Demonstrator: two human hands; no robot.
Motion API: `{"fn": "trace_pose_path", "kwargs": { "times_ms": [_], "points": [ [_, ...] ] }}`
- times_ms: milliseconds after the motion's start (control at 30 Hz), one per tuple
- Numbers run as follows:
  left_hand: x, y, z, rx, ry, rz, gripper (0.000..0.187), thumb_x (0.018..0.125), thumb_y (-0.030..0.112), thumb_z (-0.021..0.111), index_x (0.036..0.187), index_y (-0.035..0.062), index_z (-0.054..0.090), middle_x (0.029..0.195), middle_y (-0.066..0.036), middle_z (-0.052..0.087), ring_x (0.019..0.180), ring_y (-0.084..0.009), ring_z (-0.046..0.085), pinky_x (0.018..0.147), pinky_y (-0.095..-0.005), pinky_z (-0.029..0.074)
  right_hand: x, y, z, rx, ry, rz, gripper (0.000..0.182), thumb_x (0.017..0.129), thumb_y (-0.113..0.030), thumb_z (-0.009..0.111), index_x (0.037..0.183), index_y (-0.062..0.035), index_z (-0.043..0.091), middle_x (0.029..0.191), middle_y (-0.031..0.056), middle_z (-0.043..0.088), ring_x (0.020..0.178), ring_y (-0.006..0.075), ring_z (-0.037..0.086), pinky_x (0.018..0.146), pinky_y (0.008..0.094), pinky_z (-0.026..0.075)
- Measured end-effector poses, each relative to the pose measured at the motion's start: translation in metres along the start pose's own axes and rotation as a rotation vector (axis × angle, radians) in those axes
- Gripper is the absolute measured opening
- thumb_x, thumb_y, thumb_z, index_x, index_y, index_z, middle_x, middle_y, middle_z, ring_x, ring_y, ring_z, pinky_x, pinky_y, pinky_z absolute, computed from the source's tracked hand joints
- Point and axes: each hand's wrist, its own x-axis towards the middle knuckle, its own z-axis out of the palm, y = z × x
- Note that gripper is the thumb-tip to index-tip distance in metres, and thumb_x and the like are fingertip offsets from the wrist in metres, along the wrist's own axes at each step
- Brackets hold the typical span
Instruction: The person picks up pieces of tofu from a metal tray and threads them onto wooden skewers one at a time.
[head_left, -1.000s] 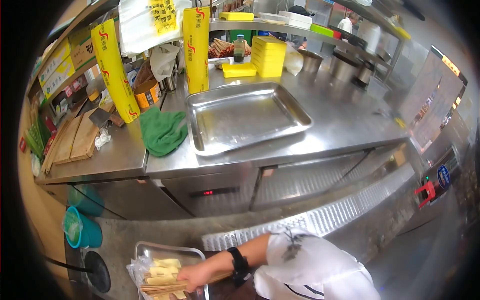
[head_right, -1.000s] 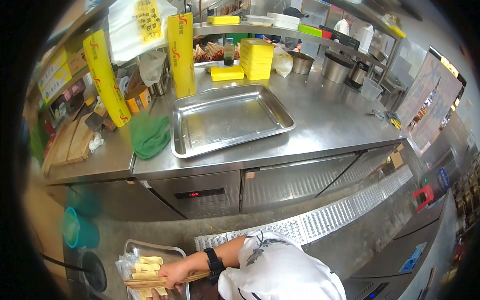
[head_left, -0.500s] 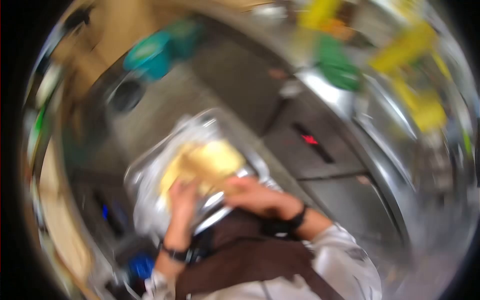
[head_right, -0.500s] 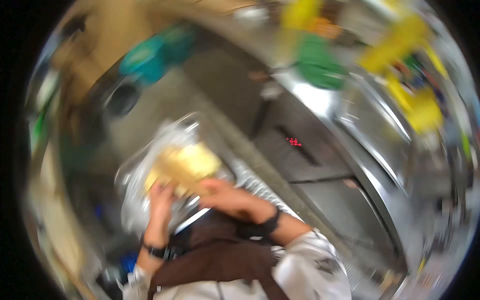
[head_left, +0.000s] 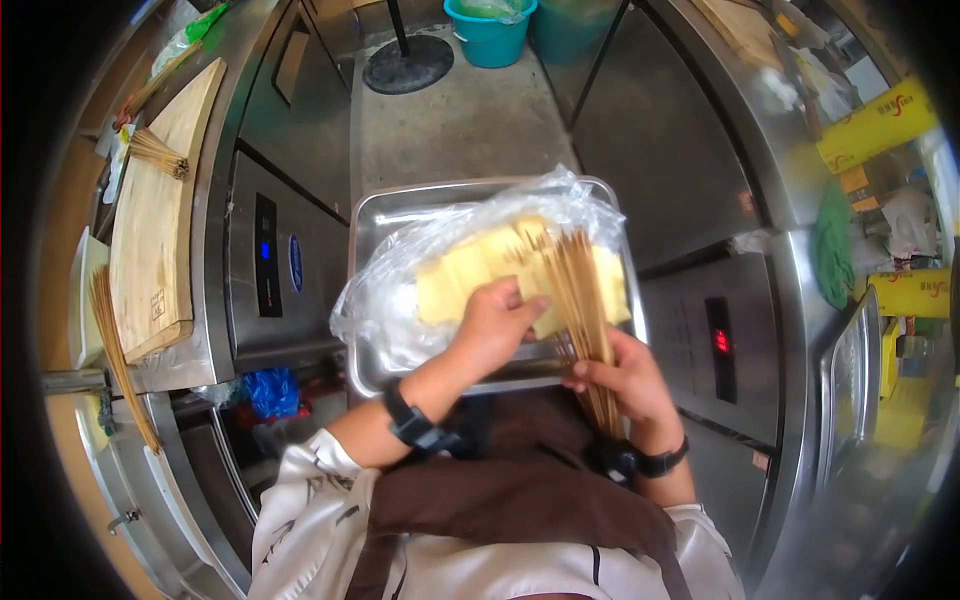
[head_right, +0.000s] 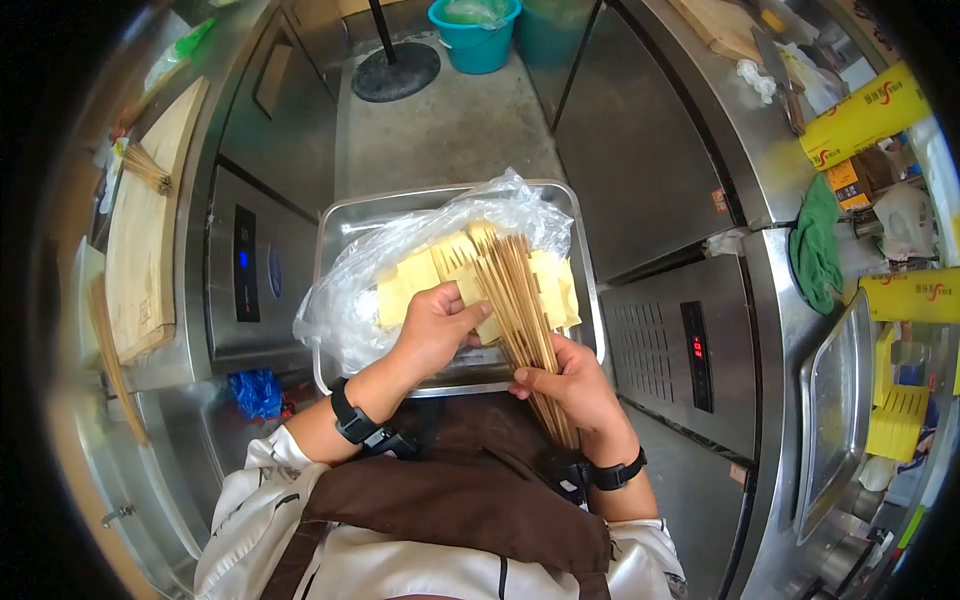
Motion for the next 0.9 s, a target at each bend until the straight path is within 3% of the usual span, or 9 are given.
{"fn": "trace_pose_path", "kwargs": {
  "times_ms": [433, 567, 767, 867, 900],
  "points": [
    [-0.004, 0.002, 0.001, -0.032, -0.019, 0.056, 0.014, 0.091, 0.009, 0.057, 0.102, 0.0013, 0.058, 0.091, -0.003, 0.066, 0.075, -0.0077, 0.061, 0.062, -0.022, 0.05, -0.001, -0.004, 0.002, -0.017, 0.024, 0.005, 0.014, 0.08, 0.004, 0.062, 0.092, 0.0007, 0.057, 0.081, 0.0039, 0.059, 0.068, 0.0122, 0.058, 0.066, 0.0261, 0.05],
    [-0.006, -0.002, 0.004, -0.071, 0.004, 0.092, 0.012, 0.089, 0.012, 0.06, 0.091, 0.0005, 0.057, 0.076, -0.002, 0.062, 0.066, -0.0074, 0.057, 0.058, -0.022, 0.049, 0.0, 0.0, 0.0, 0.023, 0.007, -0.023, 0.014, 0.081, 0.003, 0.061, 0.094, 0.001, 0.057, 0.082, 0.0039, 0.059, 0.067, 0.0115, 0.057, 0.066, 0.0257, 0.051],
    [-0.009, 0.0, 0.007, -0.06, 0.032, 0.022, 0.014, 0.088, 0.013, 0.062, 0.084, 0.0005, 0.057, 0.074, -0.002, 0.061, 0.065, -0.0078, 0.057, 0.057, -0.0237, 0.05, 0.0, 0.0, 0.0, 0.042, -0.007, -0.031, 0.023, 0.081, 0.004, 0.061, 0.104, 0.0031, 0.058, 0.083, 0.0029, 0.059, 0.067, 0.0101, 0.056, 0.066, 0.0254, 0.051],
    [-0.011, -0.005, 0.005, 0.012, -0.009, -0.005, 0.017, 0.091, 0.011, 0.058, 0.103, -0.0006, 0.059, 0.094, -0.006, 0.067, 0.079, -0.0102, 0.063, 0.066, -0.0236, 0.052, -0.002, -0.001, -0.001, 0.029, -0.008, -0.028, 0.026, 0.081, 0.004, 0.06, 0.107, 0.0034, 0.057, 0.083, 0.0026, 0.059, 0.068, 0.01, 0.056, 0.066, 0.0253, 0.051],
    [-0.011, -0.003, 0.005, 0.007, -0.002, -0.012, 0.017, 0.091, 0.011, 0.058, 0.103, -0.0006, 0.059, 0.094, -0.006, 0.067, 0.079, -0.0104, 0.063, 0.066, -0.0236, 0.052, -0.002, 0.0, -0.001, 0.026, -0.009, -0.028, 0.026, 0.081, 0.004, 0.06, 0.107, 0.0033, 0.057, 0.084, 0.0027, 0.059, 0.068, 0.0101, 0.057, 0.066, 0.0252, 0.05]
  ]
}}
